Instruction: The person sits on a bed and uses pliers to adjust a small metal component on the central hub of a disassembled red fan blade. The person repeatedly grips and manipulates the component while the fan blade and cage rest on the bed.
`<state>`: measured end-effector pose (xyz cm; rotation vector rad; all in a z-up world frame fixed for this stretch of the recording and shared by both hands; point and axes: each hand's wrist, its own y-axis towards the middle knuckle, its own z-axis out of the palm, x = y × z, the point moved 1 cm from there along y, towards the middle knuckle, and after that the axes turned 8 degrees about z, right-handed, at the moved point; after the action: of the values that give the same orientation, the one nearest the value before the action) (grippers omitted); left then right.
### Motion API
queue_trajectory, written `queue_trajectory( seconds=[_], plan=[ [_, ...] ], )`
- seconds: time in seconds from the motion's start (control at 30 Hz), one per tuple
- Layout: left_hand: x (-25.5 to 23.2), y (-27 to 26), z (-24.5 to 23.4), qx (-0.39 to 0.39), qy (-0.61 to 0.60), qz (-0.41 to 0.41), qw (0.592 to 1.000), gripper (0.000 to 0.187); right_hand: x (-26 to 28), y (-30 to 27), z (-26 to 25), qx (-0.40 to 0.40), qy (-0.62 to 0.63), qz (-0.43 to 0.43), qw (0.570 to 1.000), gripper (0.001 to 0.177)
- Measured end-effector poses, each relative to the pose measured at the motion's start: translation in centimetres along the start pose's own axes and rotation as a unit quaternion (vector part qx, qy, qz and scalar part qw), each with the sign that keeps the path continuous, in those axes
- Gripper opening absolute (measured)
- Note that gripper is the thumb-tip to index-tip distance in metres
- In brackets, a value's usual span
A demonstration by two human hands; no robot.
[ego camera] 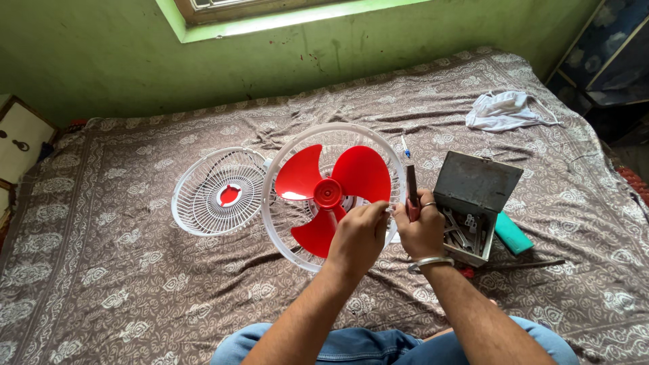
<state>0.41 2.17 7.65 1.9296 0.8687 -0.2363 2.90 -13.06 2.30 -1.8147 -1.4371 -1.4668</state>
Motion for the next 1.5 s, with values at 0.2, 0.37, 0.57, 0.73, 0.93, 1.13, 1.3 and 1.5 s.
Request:
queue_trajectory(
  seconds=[0.2, 0.37, 0.57, 0.73, 0.93, 1.13, 1.3, 1.5],
  plan=[
    [-1.6, -4.7, 0.1, -0.019, 0.031, 0.003, 0.999, 0.005, -0.2, 0.6, -0.2, 0.013, 0.036, 0.039, 0.999, 0.022],
    [-1.1, -6.6, 0.6, 0.006, 0.029, -0.057, 0.998, 0.008, -0.4, 0.2, -0.3, 0.01, -0.01, 0.052, 0.999, 0.025],
    [-0.6, -4.0, -1.4, -0.008, 0.04, -0.021, 0.999, 0.008, -0.5, 0.8, -0.2, 0.018, 0.052, 0.049, 0.997, 0.023],
    [-0.2, -1.1, -1.6, 0.005, 0.053, 0.01, 0.999, 0.011, -0.7, 0.7, -0.1, 0.02, 0.024, 0.057, 0.998, 0.025],
    [2.2, 2.9, -0.2, 0.135, 0.126, 0.039, 0.982, 0.004, -0.6, 0.6, -0.4, 0.023, 0.045, 0.033, 0.998, 0.023],
    [3.8, 6.4, 2.0, 0.299, 0.133, 0.029, 0.944, 0.006, -0.5, 0.9, -0.3, 0.022, 0.033, 0.043, 0.998, 0.025],
    [4.2, 7.6, 3.3, 0.312, 0.119, 0.01, 0.942, 0.007, -0.9, 1.0, -0.3, 0.015, 0.016, 0.031, 0.999, 0.025],
    [4.0, 8.4, 4.1, 0.346, 0.149, -0.041, 0.925, 0.011, -0.9, 0.9, -0.4, 0.036, 0.032, 0.031, 0.998, 0.028]
  ],
)
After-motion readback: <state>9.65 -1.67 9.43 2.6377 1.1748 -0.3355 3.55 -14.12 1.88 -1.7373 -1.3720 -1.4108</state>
